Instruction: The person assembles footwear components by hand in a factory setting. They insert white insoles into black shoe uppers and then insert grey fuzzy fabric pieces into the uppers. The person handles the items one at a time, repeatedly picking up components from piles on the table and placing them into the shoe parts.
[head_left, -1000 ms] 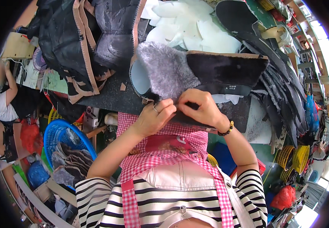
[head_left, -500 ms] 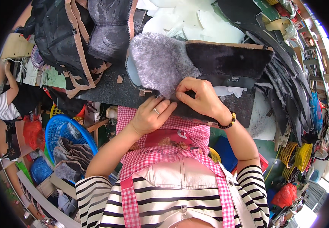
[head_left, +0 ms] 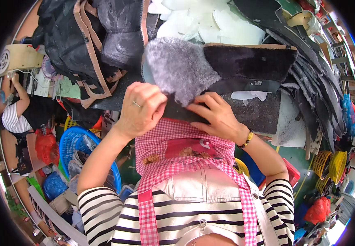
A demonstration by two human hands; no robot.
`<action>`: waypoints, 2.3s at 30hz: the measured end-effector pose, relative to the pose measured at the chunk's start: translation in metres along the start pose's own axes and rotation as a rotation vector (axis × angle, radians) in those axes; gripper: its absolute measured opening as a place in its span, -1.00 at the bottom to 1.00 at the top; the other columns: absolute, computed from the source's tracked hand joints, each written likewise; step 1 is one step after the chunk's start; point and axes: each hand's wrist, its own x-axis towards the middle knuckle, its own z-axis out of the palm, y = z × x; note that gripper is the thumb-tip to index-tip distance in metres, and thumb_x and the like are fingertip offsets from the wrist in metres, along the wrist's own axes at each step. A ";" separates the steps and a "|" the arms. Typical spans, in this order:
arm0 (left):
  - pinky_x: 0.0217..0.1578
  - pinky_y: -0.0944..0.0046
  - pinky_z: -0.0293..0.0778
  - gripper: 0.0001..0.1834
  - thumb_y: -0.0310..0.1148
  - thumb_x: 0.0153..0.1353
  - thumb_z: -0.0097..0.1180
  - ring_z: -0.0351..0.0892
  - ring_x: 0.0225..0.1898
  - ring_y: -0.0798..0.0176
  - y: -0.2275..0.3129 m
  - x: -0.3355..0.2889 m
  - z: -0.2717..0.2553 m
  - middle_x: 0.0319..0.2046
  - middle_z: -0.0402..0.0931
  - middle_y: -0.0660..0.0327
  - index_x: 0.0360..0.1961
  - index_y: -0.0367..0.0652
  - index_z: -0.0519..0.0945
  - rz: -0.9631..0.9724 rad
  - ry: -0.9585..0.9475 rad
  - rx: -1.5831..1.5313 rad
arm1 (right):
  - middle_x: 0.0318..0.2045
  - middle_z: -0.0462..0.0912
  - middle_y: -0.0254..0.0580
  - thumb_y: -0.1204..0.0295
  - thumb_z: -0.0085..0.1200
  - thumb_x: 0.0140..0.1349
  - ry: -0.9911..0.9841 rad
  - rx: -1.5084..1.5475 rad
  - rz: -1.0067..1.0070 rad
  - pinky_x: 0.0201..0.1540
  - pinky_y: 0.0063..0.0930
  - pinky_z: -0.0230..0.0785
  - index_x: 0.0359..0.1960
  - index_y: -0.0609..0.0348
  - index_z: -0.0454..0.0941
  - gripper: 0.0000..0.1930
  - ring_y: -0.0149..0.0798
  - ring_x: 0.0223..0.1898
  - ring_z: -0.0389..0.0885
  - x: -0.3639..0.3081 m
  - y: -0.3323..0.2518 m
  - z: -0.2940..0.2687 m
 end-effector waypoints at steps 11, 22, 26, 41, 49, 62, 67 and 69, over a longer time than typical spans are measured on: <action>-0.34 0.38 0.47 -0.78 -0.56 0.02 0.34 0.54 -0.39 0.46 -0.004 0.061 -0.008 -0.45 0.61 0.24 -0.27 -0.30 0.61 -0.477 0.055 -0.514 | 0.03 0.44 -0.04 0.51 0.30 -0.29 0.458 -0.252 0.147 0.14 -0.09 0.29 0.07 0.17 0.38 -0.29 0.07 0.06 0.42 0.005 -0.008 0.000; -0.24 0.22 0.42 -0.85 -0.40 -0.26 0.12 0.47 -0.37 0.22 0.002 0.005 0.006 -0.44 0.45 0.28 -0.55 -0.16 0.55 0.555 -0.233 -0.133 | -0.01 0.62 -0.06 0.47 0.05 0.02 -0.017 -0.427 -0.485 0.05 -0.24 0.52 -0.11 0.28 0.58 -0.65 -0.10 0.02 0.61 -0.024 0.031 -0.073; -0.29 0.26 0.46 -0.86 -0.40 -0.18 0.09 0.50 -0.34 0.23 0.019 -0.030 0.031 -0.46 0.47 0.28 -0.51 -0.18 0.56 0.455 -0.179 -0.089 | 0.08 0.56 -0.04 0.54 0.12 -0.03 -0.060 -0.313 -0.117 0.23 -0.18 0.36 0.02 0.25 0.51 -0.53 -0.07 0.13 0.53 -0.042 0.014 -0.049; 0.02 0.10 0.47 -0.61 -0.59 -0.09 0.08 0.59 -0.16 0.02 0.008 -0.020 0.021 -0.31 0.58 0.03 -0.13 -0.34 0.52 0.157 -0.217 -0.197 | -0.06 0.61 0.01 0.42 0.26 -0.02 0.011 -0.178 -0.078 0.15 -0.19 0.42 -0.11 0.29 0.55 -0.61 0.02 0.05 0.57 -0.039 -0.012 -0.021; 0.22 -0.09 0.28 -0.38 -0.57 -0.05 0.13 0.50 0.09 -0.02 0.039 -0.021 0.017 -0.05 0.53 -0.04 0.15 -0.20 0.42 -0.023 -0.250 -0.191 | -0.46 0.55 -0.12 0.50 0.18 0.10 0.218 -0.432 0.150 -0.30 -0.29 0.46 -0.26 0.29 0.50 -0.80 -0.05 -0.44 0.59 -0.011 -0.049 0.015; -0.36 0.25 0.40 -0.78 -0.34 0.04 0.32 0.55 -0.47 0.14 0.026 -0.003 0.025 -0.43 0.59 0.10 -0.50 -0.31 0.61 -0.769 -0.171 -0.600 | -0.30 0.54 -0.17 0.51 0.26 -0.11 0.264 -0.519 0.054 -0.02 -0.25 0.43 -0.07 0.06 0.59 -0.56 -0.08 -0.11 0.63 -0.029 -0.038 0.030; -0.39 0.16 0.39 -0.75 -0.42 -0.12 0.35 0.49 -0.41 0.07 0.033 -0.021 0.042 -0.52 0.42 0.15 -0.70 -0.25 0.49 -0.609 0.085 -0.356 | -0.25 0.54 -0.12 0.48 0.26 -0.12 0.208 -0.533 0.043 0.01 -0.20 0.42 -0.05 0.06 0.59 -0.53 -0.06 -0.05 0.60 -0.033 -0.037 0.030; -0.36 0.14 0.38 -0.79 -0.42 -0.13 0.35 0.49 -0.35 0.05 0.034 -0.021 0.038 -0.44 0.44 0.15 -0.60 -0.23 0.52 -0.491 0.080 -0.109 | -0.22 0.53 -0.10 0.46 0.25 -0.11 0.173 -0.579 0.046 0.02 -0.17 0.41 -0.04 0.07 0.59 -0.53 -0.04 -0.03 0.58 -0.034 -0.040 0.028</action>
